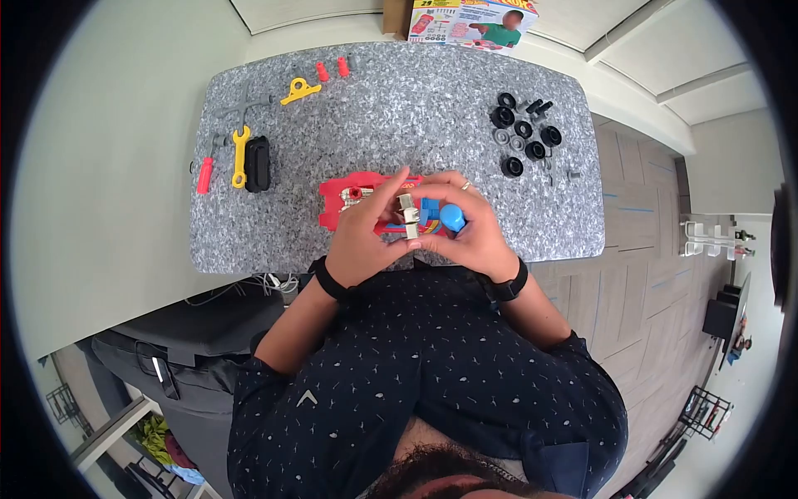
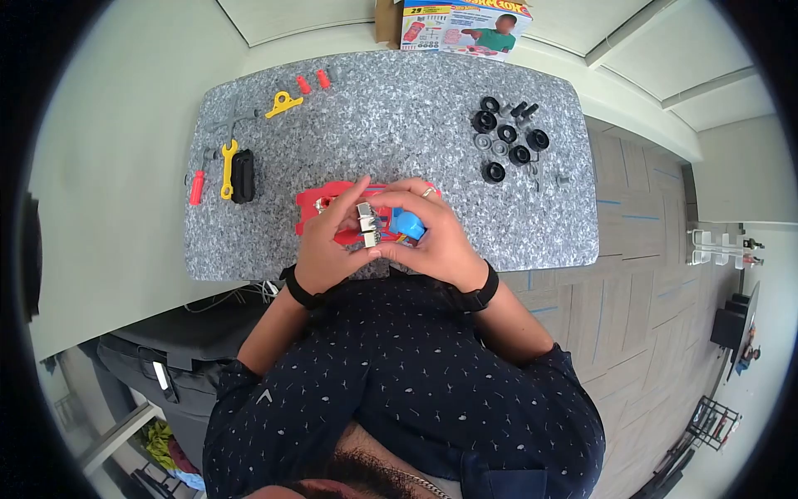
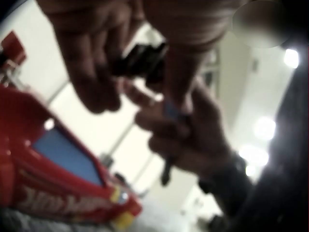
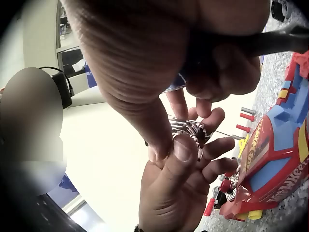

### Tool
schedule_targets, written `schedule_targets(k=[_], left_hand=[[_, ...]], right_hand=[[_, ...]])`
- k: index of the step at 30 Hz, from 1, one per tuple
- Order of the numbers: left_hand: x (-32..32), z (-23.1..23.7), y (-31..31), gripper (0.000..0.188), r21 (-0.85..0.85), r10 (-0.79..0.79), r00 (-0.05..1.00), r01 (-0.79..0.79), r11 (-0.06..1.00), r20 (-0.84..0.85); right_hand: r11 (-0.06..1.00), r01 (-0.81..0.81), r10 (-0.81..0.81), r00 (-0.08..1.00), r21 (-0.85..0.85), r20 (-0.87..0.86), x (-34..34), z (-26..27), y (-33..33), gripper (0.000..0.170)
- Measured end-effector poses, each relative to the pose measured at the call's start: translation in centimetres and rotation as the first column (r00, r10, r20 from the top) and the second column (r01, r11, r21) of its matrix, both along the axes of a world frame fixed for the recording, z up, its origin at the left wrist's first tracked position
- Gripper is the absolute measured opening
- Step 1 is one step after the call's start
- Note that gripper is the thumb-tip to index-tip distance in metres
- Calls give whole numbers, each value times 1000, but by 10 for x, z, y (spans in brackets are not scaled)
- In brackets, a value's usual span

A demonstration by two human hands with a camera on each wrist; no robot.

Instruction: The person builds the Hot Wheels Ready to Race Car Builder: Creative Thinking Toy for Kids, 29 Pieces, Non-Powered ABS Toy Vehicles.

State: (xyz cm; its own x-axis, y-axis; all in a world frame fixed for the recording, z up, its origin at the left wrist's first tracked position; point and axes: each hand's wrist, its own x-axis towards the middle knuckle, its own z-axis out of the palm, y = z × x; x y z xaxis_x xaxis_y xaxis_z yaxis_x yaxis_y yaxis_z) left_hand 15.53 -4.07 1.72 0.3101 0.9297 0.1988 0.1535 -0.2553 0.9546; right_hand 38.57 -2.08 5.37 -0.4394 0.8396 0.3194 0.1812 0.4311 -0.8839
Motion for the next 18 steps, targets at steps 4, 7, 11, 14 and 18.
schedule_targets(k=[4,7,11,14,18], left_hand=[[0,-1,4,112,79,-2,994,11,997,-109],[0,4,5,108,-39,-39,987,33,999,-154],[7,0,7,110,64,-6,990,15,998,-144],[9,-1,11,112,229,56,965,4,973,-258],[6,1,13,111,327,110,896,41,944,-430]], right_hand=[[997,-69,70,997,18,-16,4,-8,5,60],[972,-27,17,999,-232,-46,6,-1,-1,58],[998,-64,64,998,-4,-29,9,-10,7,59],[1000,-10,10,1000,12,27,17,-12,11,57],[996,93,-94,970,13,225,31,-18,18,55]])
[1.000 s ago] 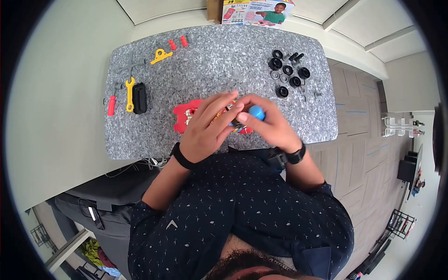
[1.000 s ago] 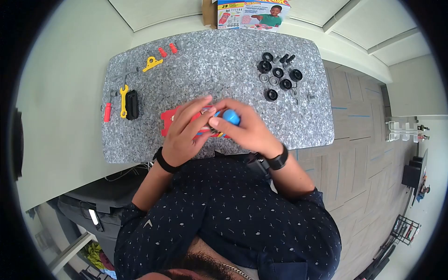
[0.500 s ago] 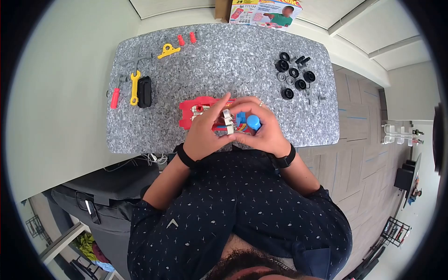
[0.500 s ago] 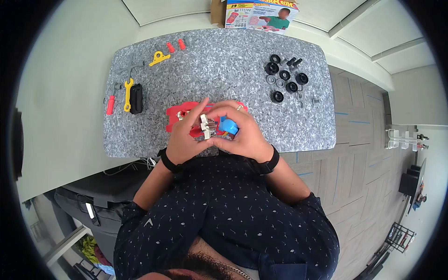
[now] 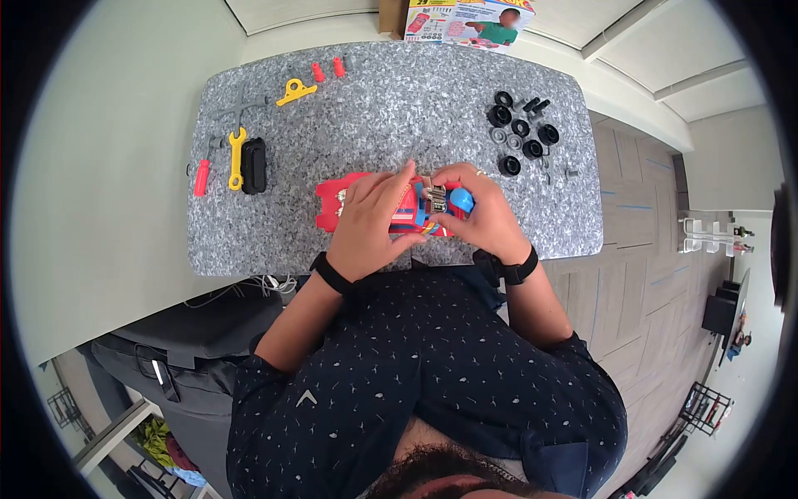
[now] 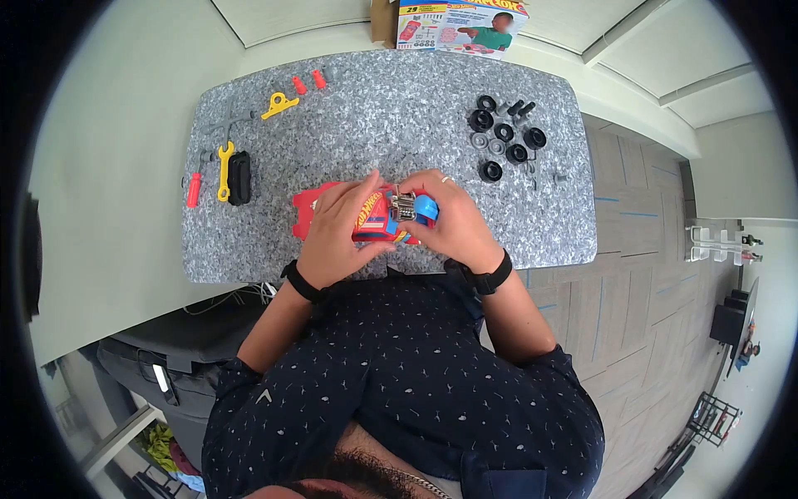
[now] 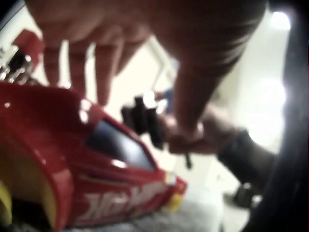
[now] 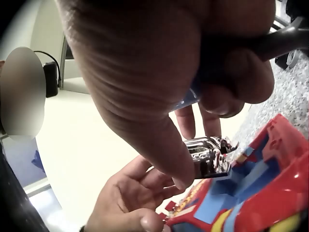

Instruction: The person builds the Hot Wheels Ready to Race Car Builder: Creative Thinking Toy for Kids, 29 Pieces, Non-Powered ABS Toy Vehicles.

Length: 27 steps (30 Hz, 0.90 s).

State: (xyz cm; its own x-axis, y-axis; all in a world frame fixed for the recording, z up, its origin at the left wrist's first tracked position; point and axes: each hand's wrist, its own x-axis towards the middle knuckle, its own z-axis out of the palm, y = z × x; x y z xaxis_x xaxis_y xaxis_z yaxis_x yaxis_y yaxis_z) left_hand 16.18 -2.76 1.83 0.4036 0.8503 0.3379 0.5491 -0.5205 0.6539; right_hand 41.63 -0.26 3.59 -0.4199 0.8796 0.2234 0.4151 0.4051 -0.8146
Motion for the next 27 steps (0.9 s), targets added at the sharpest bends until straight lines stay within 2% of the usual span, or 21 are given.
schedule_targets(k=[4,10,17,23,27], left_hand=[[1,-3,0,102,13,0,996,1,1000,-87],[1,-12,3,89,34,2,995,1,999,-101],[2,-8,3,86,31,0,994,4,1000,-108],[2,-8,3,84,42,-1,995,5,999,-101],[1,-8,4,83,47,-4,994,9,999,-105]], right_hand=[[1000,3,-1,994,-16,105,2,-8,0,52],[1000,-14,10,987,21,162,5,-13,-2,48],[999,-4,-3,986,47,169,16,-14,-4,45],[998,36,-43,989,53,139,15,-22,-4,33],[998,39,-51,971,56,232,14,-28,-5,29]])
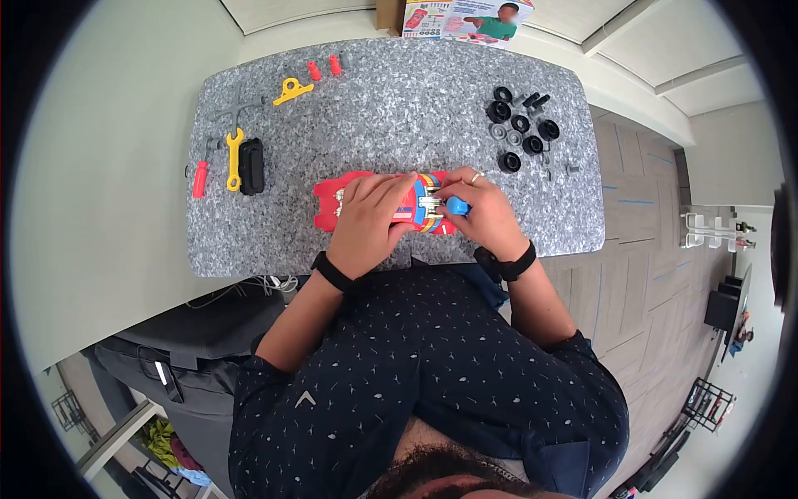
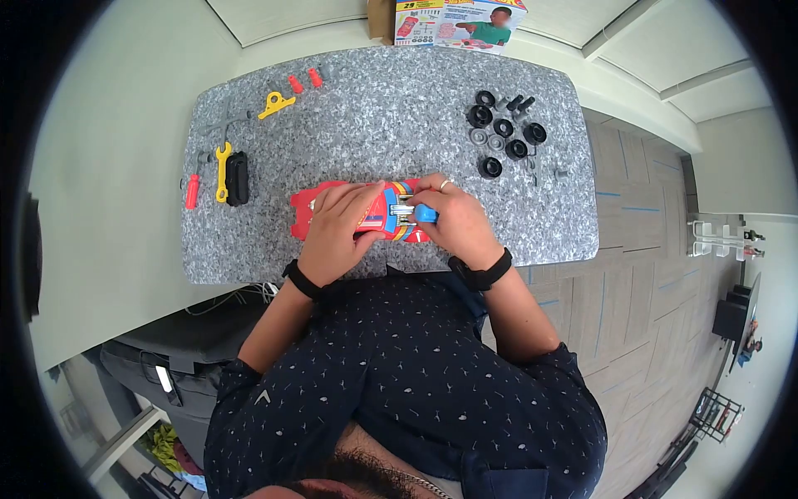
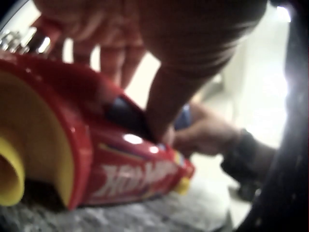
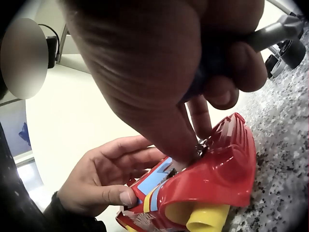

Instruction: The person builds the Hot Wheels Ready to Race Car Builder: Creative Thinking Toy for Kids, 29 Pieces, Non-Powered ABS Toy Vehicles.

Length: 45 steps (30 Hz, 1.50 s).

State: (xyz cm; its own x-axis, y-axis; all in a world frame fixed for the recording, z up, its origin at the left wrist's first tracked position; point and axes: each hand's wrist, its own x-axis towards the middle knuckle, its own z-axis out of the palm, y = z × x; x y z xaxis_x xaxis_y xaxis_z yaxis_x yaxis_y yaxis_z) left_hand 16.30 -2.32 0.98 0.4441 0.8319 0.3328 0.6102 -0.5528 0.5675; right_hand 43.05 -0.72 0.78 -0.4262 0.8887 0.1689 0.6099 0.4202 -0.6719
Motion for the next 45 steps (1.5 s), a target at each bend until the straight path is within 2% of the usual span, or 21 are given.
schedule_targets(k=[5,7,10,12,16,20,23,26,29,31,33,35,36,39,40,42,43,44,45], left_hand=[[0,-1,1,82,-6,-10,1000,10,1000,5],[0,0,0,82,-29,-9,1000,10,1000,17],[-1,5,-5,84,18,-23,997,24,1000,-67],[3,13,-17,87,46,-37,977,47,998,-211],[20,3,-26,92,155,40,911,26,987,-410],[22,-7,-15,77,207,181,856,-89,974,-485],[19,-9,-4,75,134,111,861,-50,990,-496],[13,11,-3,79,66,61,902,-36,997,-428],[-3,38,2,82,-5,10,993,-10,1000,-121],[-13,52,4,82,-103,4,980,16,995,197],[-25,49,3,82,-204,15,862,103,974,506],[-37,29,1,84,-275,56,639,249,929,768],[-42,25,2,88,-273,77,538,294,916,839],[-55,22,-1,87,-343,183,536,214,915,824],[-59,25,2,91,-366,190,619,169,915,762],[-61,36,2,94,-259,186,827,-51,965,531],[-60,41,2,96,-179,203,897,-142,973,392],[-63,36,7,100,-71,175,935,-161,984,308],[-62,37,6,99,-112,172,943,-145,983,286]], right_hand=[[1000,14,-13,1000,-19,15,-3,8,1,25],[998,56,-53,994,24,-95,1,9,2,24],[984,177,-168,971,37,-170,16,5,3,23],[954,299,-297,936,-21,-190,25,6,-4,21],[898,439,-436,893,1,-110,51,-3,-6,21],[842,535,-533,845,66,-42,71,-5,-5,25],[824,549,-555,832,139,10,86,-9,2,29],[801,584,-596,799,130,78,92,-9,8,42],[814,555,-577,806,172,132,94,-17,16,51],[829,526,-555,815,187,166,92,-22,21,54],[846,502,-531,827,183,184,87,-24,27,57],[860,491,-510,826,136,242,86,-25,31,56],[868,485,-496,825,112,271,85,-25,34,56],[897,441,-424,865,-6,270,79,-4,35,53],[905,423,-412,898,-45,156,76,-1,35,51],[919,375,-385,920,-123,-74,69,2,32,47],[946,302,-320,928,-118,-192,60,8,28,46],[968,230,-251,918,-103,-309,45,16,24,45],[984,162,-179,890,-76,-420,38,20,22,44]])
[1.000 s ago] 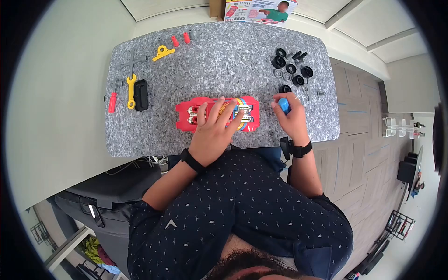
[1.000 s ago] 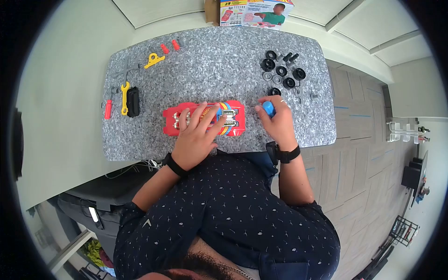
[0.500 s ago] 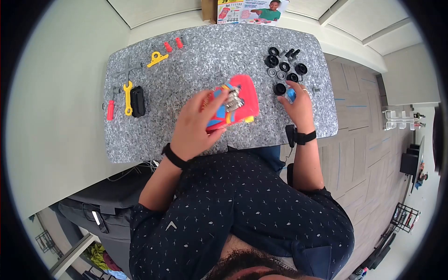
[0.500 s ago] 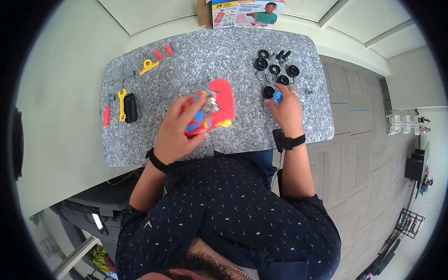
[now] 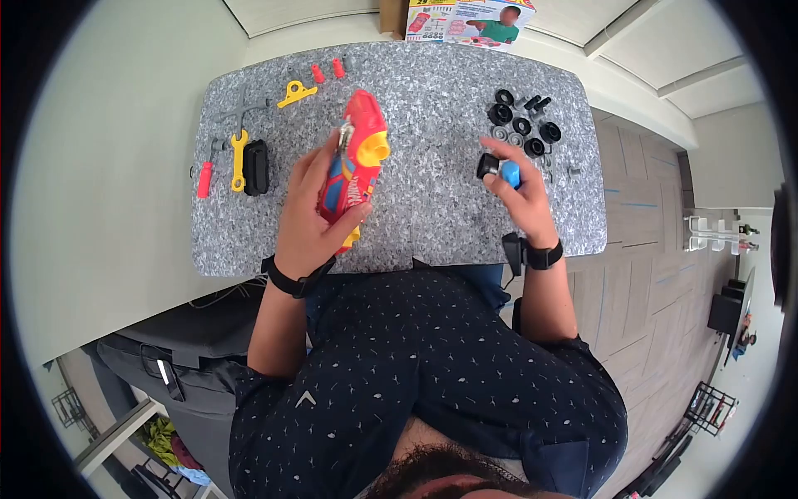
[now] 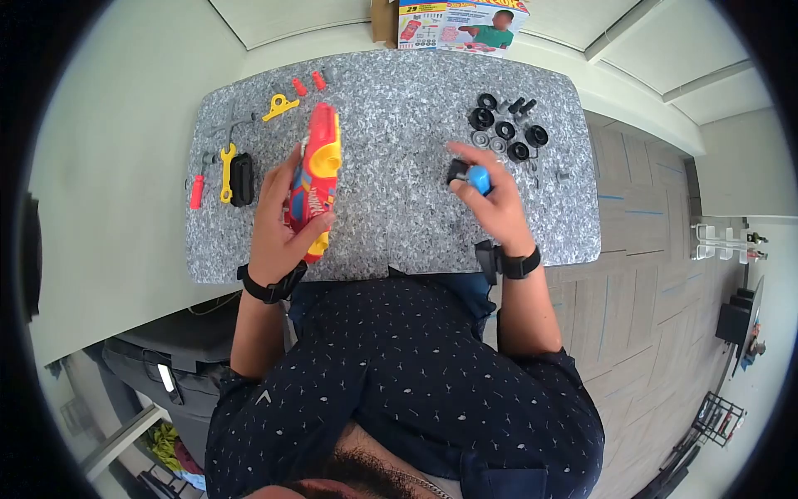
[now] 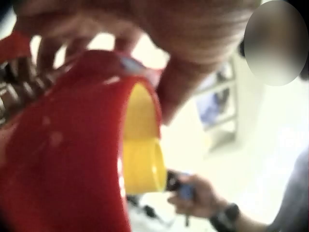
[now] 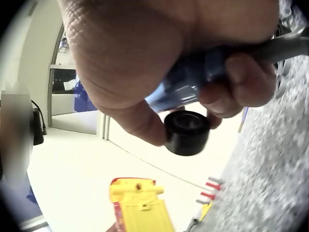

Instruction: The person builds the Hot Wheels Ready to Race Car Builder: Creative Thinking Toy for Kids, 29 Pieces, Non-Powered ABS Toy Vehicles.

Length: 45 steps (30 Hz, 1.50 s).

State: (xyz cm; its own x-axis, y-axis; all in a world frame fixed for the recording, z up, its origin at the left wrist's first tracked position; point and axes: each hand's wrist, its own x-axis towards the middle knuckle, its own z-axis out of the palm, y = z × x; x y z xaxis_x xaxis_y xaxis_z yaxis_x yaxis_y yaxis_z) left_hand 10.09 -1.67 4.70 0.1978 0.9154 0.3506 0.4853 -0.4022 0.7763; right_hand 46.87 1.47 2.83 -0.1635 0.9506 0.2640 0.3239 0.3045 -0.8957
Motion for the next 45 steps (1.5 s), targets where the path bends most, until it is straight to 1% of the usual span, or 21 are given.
schedule_targets(k=[1,4,6,8,9,11,14,19,21,25,26,27,28,29,30,32,35,38,40,42,45], left_hand=[[3,5,0,99,-43,-19,1000,19,999,-15],[18,16,-5,98,-156,-69,997,64,986,-28],[28,19,-10,98,-208,-102,995,95,974,-24],[36,19,-14,98,-240,-132,991,124,963,-15],[37,17,-15,98,-257,-148,989,139,956,-14],[40,13,-16,99,-263,-146,989,148,953,25],[38,11,-17,100,-258,-147,989,148,955,24],[35,11,-16,100,-244,-176,984,166,955,-21],[35,9,-14,100,-233,-188,982,174,957,-38],[36,10,-15,101,-280,-204,979,202,939,22],[35,9,-15,102,-295,-210,976,215,931,50],[34,8,-15,102,-311,-215,974,228,922,78],[34,5,-17,103,-340,-172,972,218,915,159],[34,-1,-19,104,-371,-126,963,210,905,238],[34,-5,-21,104,-402,-78,947,206,892,313],[31,-12,-22,105,-449,0,937,167,878,348],[27,-22,-21,104,-480,78,896,158,863,437],[24,-32,-20,106,-471,108,861,163,867,496],[27,-30,-20,106,-474,124,839,172,863,530],[26,-31,-20,105,-484,130,849,160,861,512],[20,-43,-19,105,-467,137,883,102,878,449]], right_hand=[[990,-123,121,992,69,30,0,-1,2,49],[990,-135,140,940,36,-312,-40,22,-22,55],[977,-152,191,935,149,-300,-56,22,-21,57],[968,-138,170,975,210,-141,-64,38,-22,56],[970,-122,123,992,209,6,-65,44,-22,56],[945,-71,58,997,320,48,-69,39,-18,56],[935,-28,8,998,353,57,-72,32,-17,59],[936,-79,18,984,342,177,-67,40,-18,63],[945,-80,34,988,316,148,-67,47,-18,67],[941,-74,13,983,329,183,-53,45,-11,66],[948,-31,-43,974,318,221,-44,40,-7,64],[951,13,-97,961,308,260,-31,31,-3,61],[953,57,-150,942,299,299,-19,22,0,59],[946,147,-243,913,290,329,-7,12,5,54],[941,228,-311,872,249,378,8,1,10,55],[902,392,-429,766,181,479,38,-16,21,56],[815,544,-530,562,198,635,69,-28,36,58],[869,454,-451,564,197,691,92,-44,51,58],[893,432,-381,578,125,721,95,-46,56,58],[913,401,-316,578,75,752,92,-43,60,59],[930,343,-335,656,128,676,86,-37,57,55]])
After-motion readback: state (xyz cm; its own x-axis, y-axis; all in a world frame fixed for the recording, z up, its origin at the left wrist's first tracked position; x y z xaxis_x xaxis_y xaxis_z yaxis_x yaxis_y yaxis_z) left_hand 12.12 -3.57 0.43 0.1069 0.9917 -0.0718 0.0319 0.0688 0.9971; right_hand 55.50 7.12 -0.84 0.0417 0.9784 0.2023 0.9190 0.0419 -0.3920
